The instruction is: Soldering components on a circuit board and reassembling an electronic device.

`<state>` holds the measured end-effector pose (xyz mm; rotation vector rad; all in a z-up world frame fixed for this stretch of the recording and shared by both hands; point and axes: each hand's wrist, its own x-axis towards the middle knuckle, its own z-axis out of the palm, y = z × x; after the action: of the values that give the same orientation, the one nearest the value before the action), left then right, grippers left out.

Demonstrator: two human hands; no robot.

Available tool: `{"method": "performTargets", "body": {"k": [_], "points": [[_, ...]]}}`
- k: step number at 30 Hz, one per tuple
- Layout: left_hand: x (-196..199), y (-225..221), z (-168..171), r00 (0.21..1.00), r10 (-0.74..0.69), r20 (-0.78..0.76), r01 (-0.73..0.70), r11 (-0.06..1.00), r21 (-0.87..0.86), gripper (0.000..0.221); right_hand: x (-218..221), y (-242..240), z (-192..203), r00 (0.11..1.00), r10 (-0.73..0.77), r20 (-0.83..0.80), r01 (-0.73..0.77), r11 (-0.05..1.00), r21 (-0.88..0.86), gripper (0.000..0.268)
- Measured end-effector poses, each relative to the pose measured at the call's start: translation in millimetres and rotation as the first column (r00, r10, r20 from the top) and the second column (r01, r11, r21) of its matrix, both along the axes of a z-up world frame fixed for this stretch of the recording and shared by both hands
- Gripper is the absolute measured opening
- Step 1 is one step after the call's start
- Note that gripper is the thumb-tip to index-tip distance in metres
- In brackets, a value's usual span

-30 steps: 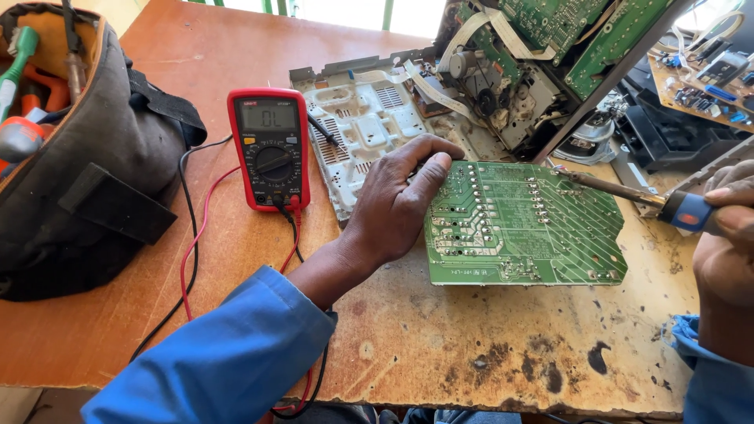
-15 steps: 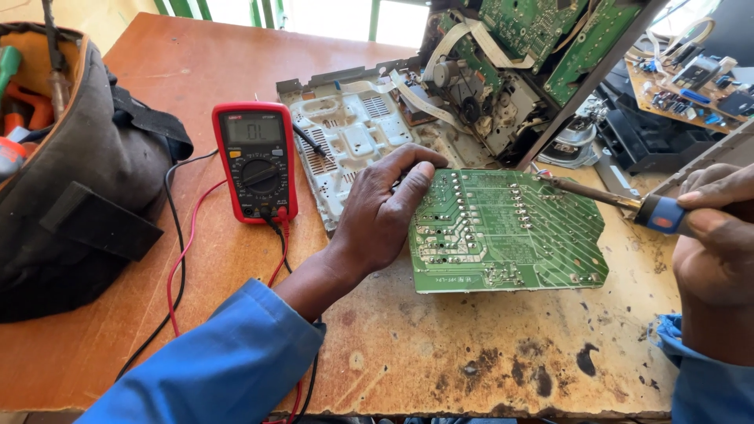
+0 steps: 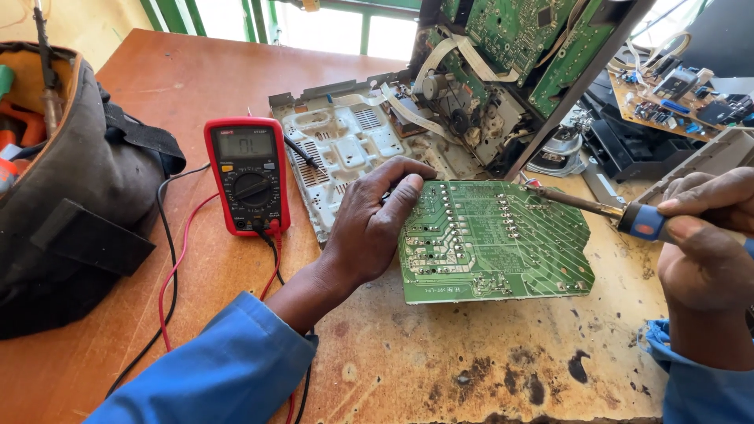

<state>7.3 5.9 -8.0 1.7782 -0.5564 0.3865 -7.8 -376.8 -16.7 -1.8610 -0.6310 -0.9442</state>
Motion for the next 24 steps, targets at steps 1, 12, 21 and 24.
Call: {"method": "performTargets", "body": {"k": [1, 12, 21, 24], "points": [[-0.2, 0.2, 0.1, 1.0, 0.001, 0.0, -0.001, 1.0, 0.0, 0.035, 2.1, -2.8, -1.6, 1.0, 0.001, 0.0, -0.001, 1.0, 0.0, 0.029], [-1.1, 0.7, 1.6, 1.0, -0.003, -0.018, 0.004, 1.0, 0.008, 0.035, 1.6, -6.1, -4.8, 0.991, -0.135, 0.023, 0.135, 0.991, 0.017, 0.021], [-1.4, 0.3, 2.2, 1.0, -0.015, 0.001, 0.015, 1.0, 0.002, 0.034, 33.7, -71.7, -45.9, 0.975, -0.031, 0.219, 0.04, 0.998, -0.038, 0.018], [-1.2, -0.6, 1.2, 1.0, -0.023, 0.001, 0.023, 1.0, -0.01, 0.034, 37.3, -93.7, -62.1, 0.984, -0.006, 0.18, 0.005, 1.0, 0.006, 0.014]]}}
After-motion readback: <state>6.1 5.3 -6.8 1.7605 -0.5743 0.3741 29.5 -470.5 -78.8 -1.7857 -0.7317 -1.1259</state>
